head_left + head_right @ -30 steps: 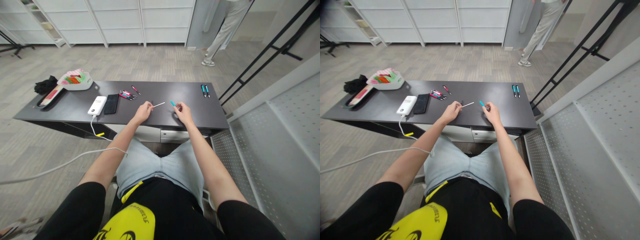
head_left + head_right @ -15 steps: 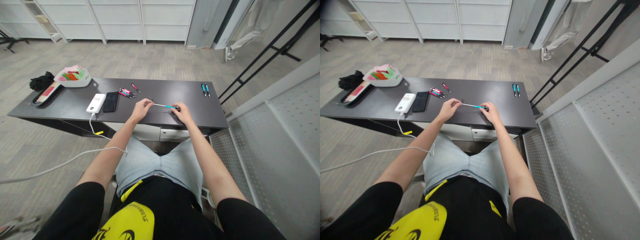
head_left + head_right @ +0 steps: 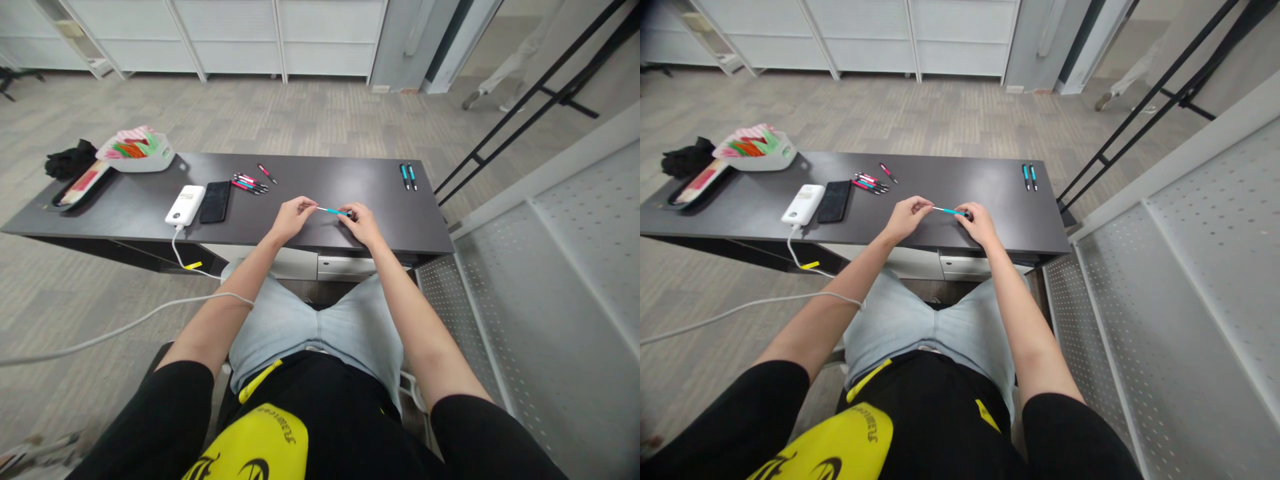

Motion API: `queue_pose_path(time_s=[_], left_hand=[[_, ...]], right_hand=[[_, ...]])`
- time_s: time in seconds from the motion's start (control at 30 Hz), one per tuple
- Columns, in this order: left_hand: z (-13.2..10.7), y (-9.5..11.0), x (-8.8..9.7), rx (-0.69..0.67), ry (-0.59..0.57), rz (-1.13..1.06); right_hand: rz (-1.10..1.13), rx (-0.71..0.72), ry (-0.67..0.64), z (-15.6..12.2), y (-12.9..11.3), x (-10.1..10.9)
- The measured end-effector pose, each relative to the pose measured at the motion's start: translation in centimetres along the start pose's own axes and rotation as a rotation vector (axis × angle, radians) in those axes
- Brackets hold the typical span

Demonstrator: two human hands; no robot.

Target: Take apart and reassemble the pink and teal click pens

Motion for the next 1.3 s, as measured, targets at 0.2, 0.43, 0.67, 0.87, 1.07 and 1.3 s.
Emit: queue_pose_path(time_s=[0.2, 0.43, 0.67, 0.87, 1.07, 1.3], left_hand=[[0.1, 0.5, -0.6, -0.037, -0.056, -0.043], [1.1, 1.4, -2.9, -0.023, -0.103, -0.213], [1.7, 1.8, -4.3, -0.045, -0.071, -0.264], [2.1, 1.9, -5.1, -0.041, -0.145, -0.281], [2.6, 0.9, -2.1, -0.068, -0.02, -0.041], [4.9, -1.7, 2.6, -0.024, 0.191, 0.263]], right_hand=[[0.014, -0.043, -0.009, 0.0, -0.3, 0.0], [0.065, -0.066, 0.001, 0.0, -0.7, -0.1], [0.101, -0.064, 0.002, 0.1, -0.8, -0.2], [0.105, -0.101, 0.023, 0.1, -1.5, -0.1], [0.162, -0.162, 0.079, -0.2, -1.9, 0.0], [0.157, -0.208, 0.085, -0.2, -2.6, 0.1]])
Point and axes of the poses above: each hand's wrist, its own z-axis towards the middle knuckle, its own x-axis out of the back of the hand, y = z × x, the point moved 3 cm from there along z, towards the middle knuckle, and after that the axes turned 15 degrees about x, right-handed, at the moved point
